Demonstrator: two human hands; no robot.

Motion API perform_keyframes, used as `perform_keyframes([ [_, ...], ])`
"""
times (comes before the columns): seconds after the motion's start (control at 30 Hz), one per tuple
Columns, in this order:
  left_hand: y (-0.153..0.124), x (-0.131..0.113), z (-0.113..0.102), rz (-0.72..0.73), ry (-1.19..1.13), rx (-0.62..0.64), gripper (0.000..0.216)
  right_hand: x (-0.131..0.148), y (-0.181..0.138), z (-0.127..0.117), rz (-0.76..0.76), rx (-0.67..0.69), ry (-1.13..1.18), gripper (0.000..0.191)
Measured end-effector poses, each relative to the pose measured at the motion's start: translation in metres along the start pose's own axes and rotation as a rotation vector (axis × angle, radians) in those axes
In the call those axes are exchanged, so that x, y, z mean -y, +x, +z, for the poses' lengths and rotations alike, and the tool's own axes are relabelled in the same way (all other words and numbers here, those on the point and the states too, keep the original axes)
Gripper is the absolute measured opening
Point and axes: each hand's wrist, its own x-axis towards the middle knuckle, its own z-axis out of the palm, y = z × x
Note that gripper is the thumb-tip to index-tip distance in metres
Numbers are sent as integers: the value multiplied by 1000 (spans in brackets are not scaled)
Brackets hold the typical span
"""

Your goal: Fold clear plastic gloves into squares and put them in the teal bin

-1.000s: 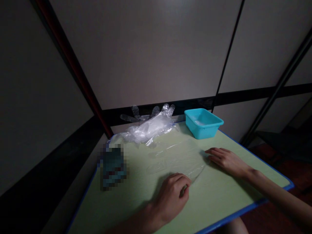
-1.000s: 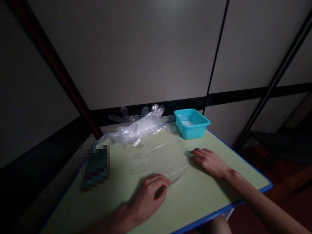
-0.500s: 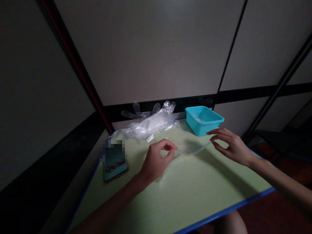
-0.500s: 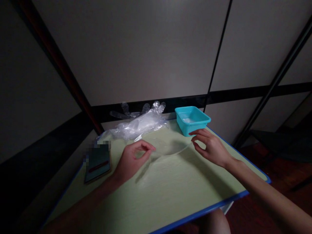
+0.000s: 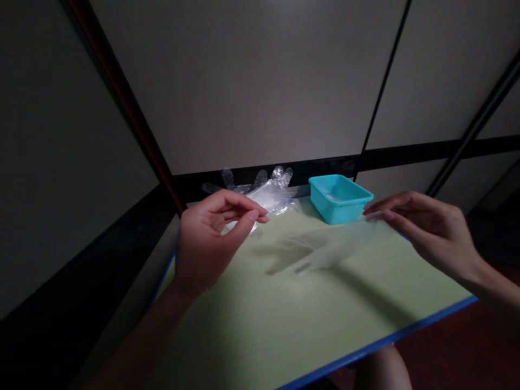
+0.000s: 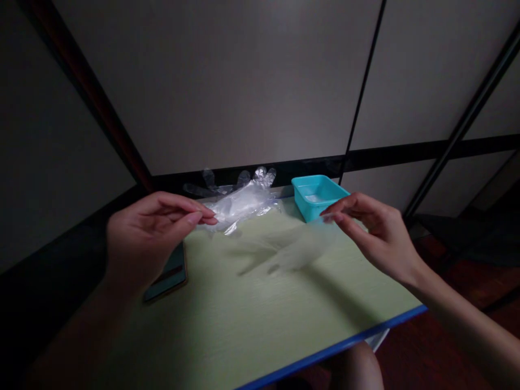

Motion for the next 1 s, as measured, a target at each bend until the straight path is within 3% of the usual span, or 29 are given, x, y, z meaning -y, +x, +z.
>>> perform_keyframes([
  [0.07, -3, -6, -1, 12, -17, 32, 4, 9, -2, -1, -18, -24, -9, 8],
  [0.2, -13, -7, 10, -25, 41, 267, 17, 27, -3, -3, -137, -13, -230, 6],
  [0.37, -31, 11, 39, -62, 144, 519, 51, 50, 7, -4, -398, 53, -545, 8],
  [0.47, -37, 21, 52, -132, 62, 621, 50, 61, 13, -5, -505, 62, -635, 8],
  [0.73, -42, 22, 56, -248, -158, 831, 3, 80, 15, -7, -401, 7, -596, 9],
  [0.9, -33, 13, 39, -410, -461, 950, 10, 81, 20, -4, -297, -30, -486, 9],
  [1.0, -25, 9, 27, -483, -708, 940, 11, 78, 27, 2, -213, -21, -320, 7],
])
